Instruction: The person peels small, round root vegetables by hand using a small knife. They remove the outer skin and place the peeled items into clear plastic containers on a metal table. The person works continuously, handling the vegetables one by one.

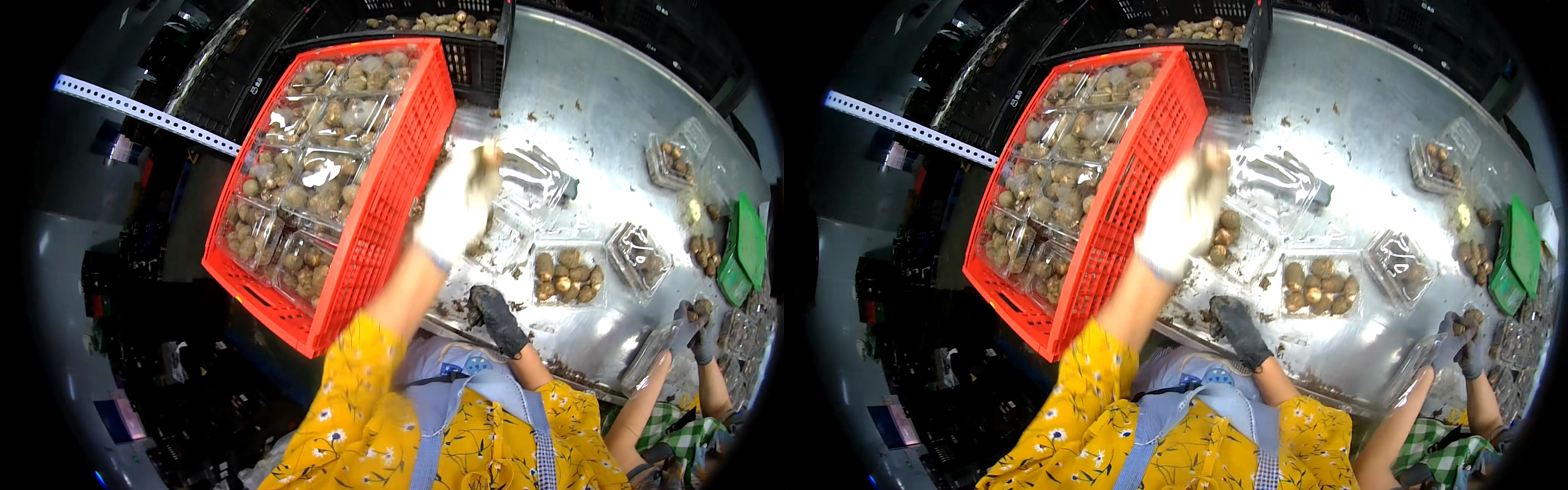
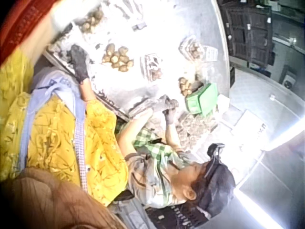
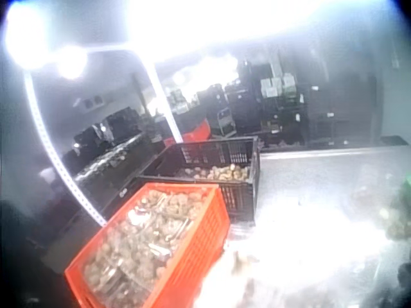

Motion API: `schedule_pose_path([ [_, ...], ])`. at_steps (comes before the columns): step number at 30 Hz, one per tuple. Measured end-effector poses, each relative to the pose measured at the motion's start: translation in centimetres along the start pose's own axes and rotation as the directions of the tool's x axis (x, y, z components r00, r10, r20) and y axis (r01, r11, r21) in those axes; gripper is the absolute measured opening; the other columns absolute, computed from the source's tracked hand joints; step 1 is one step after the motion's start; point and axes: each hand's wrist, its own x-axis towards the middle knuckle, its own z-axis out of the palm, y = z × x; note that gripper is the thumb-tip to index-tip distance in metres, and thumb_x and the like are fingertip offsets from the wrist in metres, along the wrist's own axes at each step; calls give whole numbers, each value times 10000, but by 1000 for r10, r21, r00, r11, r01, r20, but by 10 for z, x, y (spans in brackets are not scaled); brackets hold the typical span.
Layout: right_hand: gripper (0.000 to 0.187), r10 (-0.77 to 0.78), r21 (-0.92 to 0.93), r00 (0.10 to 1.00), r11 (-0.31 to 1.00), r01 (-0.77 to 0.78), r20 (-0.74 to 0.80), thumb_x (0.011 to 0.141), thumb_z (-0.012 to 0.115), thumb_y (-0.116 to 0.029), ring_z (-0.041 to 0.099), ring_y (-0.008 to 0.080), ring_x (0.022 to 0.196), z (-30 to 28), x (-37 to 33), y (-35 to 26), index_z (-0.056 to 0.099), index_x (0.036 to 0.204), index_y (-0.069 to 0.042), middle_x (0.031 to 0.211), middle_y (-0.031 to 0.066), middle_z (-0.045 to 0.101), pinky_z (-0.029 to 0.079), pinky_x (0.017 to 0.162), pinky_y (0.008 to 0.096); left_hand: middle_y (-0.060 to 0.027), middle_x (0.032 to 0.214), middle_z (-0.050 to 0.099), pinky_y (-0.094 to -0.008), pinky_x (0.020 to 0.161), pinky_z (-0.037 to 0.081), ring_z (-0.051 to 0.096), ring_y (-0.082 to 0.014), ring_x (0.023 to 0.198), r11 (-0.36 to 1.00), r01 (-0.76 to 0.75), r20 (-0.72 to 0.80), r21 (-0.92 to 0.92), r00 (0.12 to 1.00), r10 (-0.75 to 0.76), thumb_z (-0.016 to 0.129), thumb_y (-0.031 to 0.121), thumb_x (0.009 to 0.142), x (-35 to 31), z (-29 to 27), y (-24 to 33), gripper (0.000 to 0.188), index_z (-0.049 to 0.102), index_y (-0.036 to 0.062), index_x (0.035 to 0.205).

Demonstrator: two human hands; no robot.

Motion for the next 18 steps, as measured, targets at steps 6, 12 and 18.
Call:
schedule_pose_path([
  [6,324,272,183,960,943,-279,61,911,505,-328,527,267,809,-4,-5,-119,577,955,-15,888,113,582,421,765,330,-247,1067,537,-444,887,505,575,-372,939,928,-244,137,282,967,213,451,312,949,94,105,65,504,341,-95,1226],
  [12,276,61,-305,994,952,-32,87,916,444,-211,470,340,1099,-4,-23,-86,537,1142,-82,1148,168,509,377,951,397,-143,1023,618,-360,880,461,600,-248,960,-511,128,-52,850,986,161,622,237,777,-14,-42,7,344,611,55,1069],
  [18,370,-126,-391,991,911,134,46,923,478,-288,510,281,1051,-5,-29,-69,532,1166,-14,1144,170,537,397,928,348,-145,1086,545,-387,870,464,520,-301,1044,-784,277,-135,555,960,244,703,276,721,-10,-74,-26,431,584,98,1095],
])
